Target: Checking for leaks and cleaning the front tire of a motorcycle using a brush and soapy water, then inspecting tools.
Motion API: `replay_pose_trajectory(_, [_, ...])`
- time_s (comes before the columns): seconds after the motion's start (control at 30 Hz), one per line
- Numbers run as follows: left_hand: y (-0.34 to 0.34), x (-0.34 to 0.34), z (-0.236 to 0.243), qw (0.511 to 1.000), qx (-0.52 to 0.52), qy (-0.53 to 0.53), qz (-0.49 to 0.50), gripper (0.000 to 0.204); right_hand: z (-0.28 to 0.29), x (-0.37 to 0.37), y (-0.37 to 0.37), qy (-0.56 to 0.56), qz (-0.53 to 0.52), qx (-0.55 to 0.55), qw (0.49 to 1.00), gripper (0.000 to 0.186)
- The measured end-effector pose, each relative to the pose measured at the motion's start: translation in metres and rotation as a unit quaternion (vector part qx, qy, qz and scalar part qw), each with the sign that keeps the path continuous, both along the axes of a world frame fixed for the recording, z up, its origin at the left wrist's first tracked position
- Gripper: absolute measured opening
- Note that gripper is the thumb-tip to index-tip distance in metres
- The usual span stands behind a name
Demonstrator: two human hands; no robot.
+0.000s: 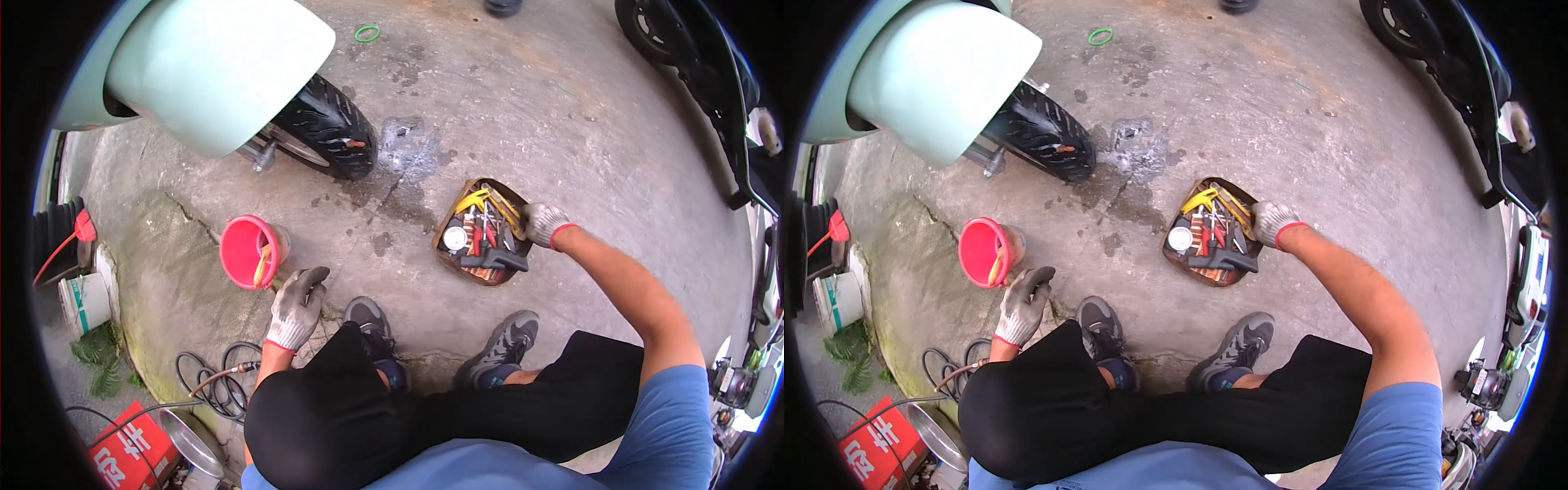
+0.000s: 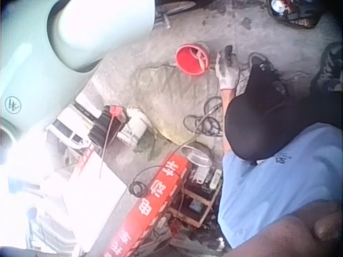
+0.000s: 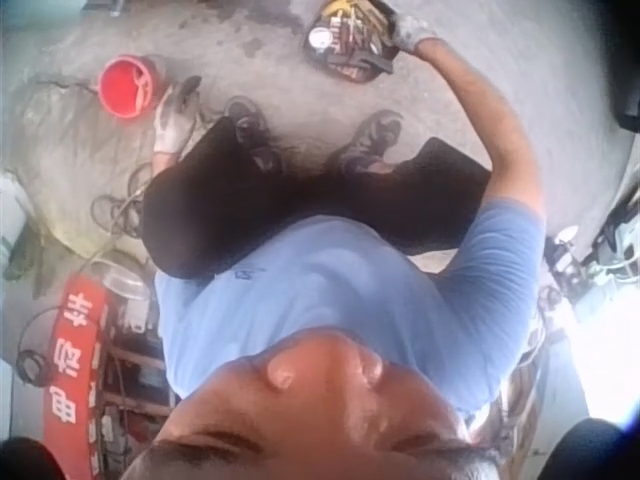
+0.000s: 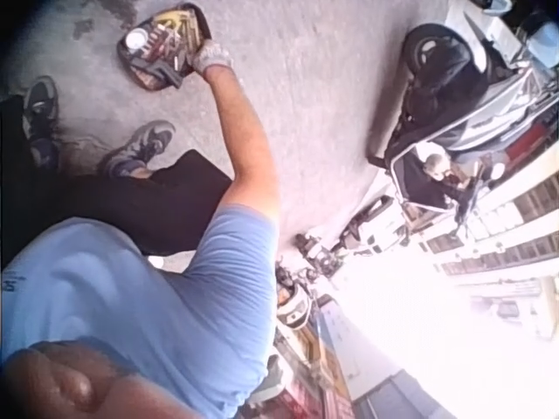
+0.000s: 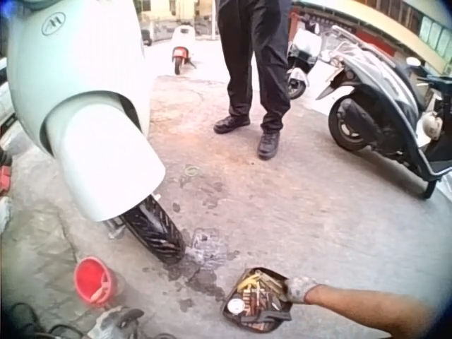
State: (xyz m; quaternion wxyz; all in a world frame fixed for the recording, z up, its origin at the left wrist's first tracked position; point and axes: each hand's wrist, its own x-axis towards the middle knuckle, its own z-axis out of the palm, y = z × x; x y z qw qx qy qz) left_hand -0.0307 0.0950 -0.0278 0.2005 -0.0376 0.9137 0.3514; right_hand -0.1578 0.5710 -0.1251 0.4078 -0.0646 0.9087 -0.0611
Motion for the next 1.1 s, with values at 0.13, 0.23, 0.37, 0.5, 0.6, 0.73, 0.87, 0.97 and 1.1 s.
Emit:
replay_pose_trajectory(0.13, [0.011, 0.002, -0.007, 1.0, 0.002, -0.001, -0.015, 0.029, -0.006, 0.017, 0.015, 0.032, -0.055, -0.047, 0.997, 0.029])
replay_pose_trajectory(0.23, [0.017, 0.001, -0.009, 1.0, 0.011, -0.002, -0.021, 0.029, -0.012, 0.027, 0.014, 0.067, -0.058, -0.095, 0.992, 0.028])
replay_pose_trajectory(0.37, [0.022, 0.001, -0.007, 0.999, 0.022, -0.043, -0.001, 0.03, -0.019, 0.038, 0.005, 0.17, -0.044, -0.151, 0.973, 0.028])
replay_pose_trajectory(0.5, [0.028, 0.003, -0.007, 0.998, 0.004, -0.04, -0.038, 0.032, -0.026, 0.037, -0.007, 0.173, -0.045, -0.18, 0.967, 0.027])
replay_pose_trajectory(0.6, [0.03, 0.004, -0.008, 0.998, -0.006, -0.024, -0.052, 0.032, -0.03, 0.038, -0.015, 0.157, 0.031, -0.12, 0.98, 0.034])
replay_pose_trajectory(0.73, [0.033, 0.006, -0.009, 0.999, -0.004, -0.006, -0.052, 0.031, -0.036, 0.037, -0.02, 0.194, 0.07, -0.057, 0.977, 0.033])
replay_pose_trajectory(0.87, [0.036, 0.005, -0.005, 0.999, -0.001, -0.001, -0.054, 0.031, -0.042, 0.032, -0.02, 0.176, 0.066, -0.028, 0.982, 0.031])
replay_pose_trajectory(0.97, [0.037, -0.001, 0.001, 0.997, -0.004, -0.005, -0.071, 0.031, -0.044, 0.032, -0.022, 0.168, 0.01, -0.02, 0.985, 0.028])
replay_pose_trajectory(1.1, [0.033, -0.013, 0.007, 0.995, -0.01, -0.025, -0.096, 0.031, -0.033, 0.032, -0.017, 0.15, -0.057, -0.049, 0.986, 0.023])
